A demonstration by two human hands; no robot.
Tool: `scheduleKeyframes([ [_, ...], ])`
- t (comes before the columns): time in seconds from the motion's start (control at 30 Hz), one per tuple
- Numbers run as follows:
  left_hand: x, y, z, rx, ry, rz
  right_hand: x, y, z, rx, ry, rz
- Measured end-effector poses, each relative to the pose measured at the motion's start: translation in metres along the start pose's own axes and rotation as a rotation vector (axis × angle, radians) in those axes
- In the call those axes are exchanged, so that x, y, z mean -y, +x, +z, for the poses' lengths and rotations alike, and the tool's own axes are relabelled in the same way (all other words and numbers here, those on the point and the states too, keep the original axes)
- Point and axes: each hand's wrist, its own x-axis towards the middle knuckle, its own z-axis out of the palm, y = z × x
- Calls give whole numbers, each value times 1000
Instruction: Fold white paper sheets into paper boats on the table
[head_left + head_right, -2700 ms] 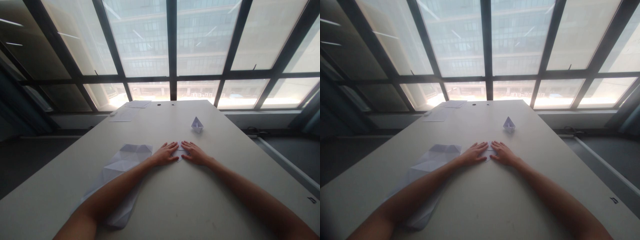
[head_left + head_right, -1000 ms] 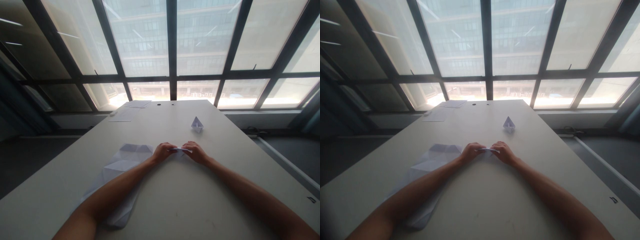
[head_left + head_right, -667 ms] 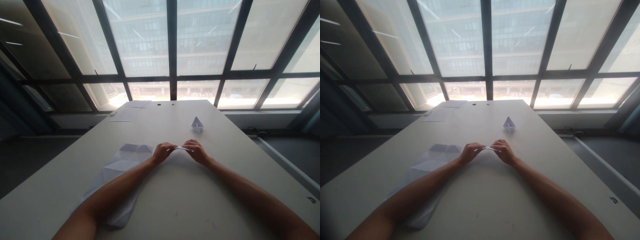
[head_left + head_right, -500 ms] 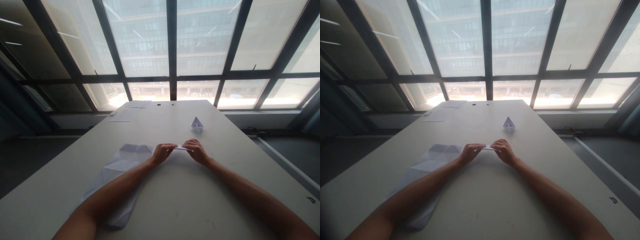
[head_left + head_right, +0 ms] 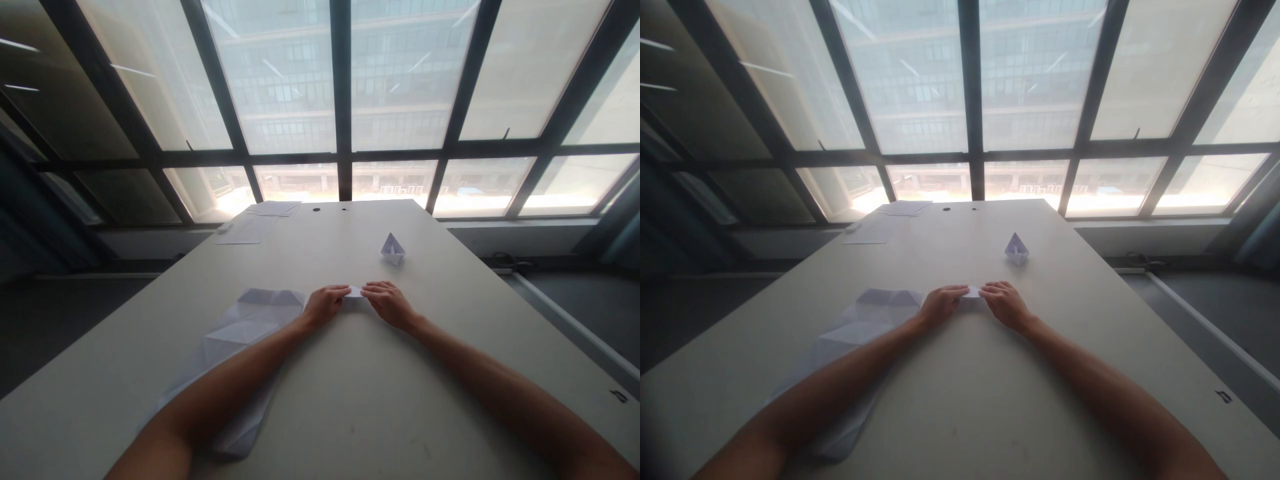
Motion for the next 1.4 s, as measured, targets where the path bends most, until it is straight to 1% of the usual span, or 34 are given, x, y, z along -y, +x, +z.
scheduleKeyframes([
  [0.1,1,0,3,93,37,25,-1,0,0,69,-31,27],
  [0.2,1,-1,4,188,79,7,-1,-1,0,130,-26,44],
  [0.33,-2,-2,2,320,115,20,2,-2,0,208,11,52],
  [0.43,-4,-2,-1,391,137,56,6,-4,0,269,28,86],
  [0.53,-5,-2,-2,429,157,76,11,-5,1,355,26,120],
  [0.63,-5,-3,-1,435,174,75,13,-7,2,428,34,98],
  [0.8,-4,-3,1,431,184,84,13,-7,1,475,57,66],
  [0.9,-4,-3,2,423,190,86,15,-6,1,460,58,89],
  [1.0,-4,-3,2,418,196,83,17,-2,1,388,63,126],
  [1.13,-4,-3,0,419,197,78,12,2,1,294,115,124],
  [1.27,-4,-2,-1,409,189,74,4,1,1,195,116,161],
  [1.4,-4,-3,0,397,171,80,6,-1,1,126,122,179],
])
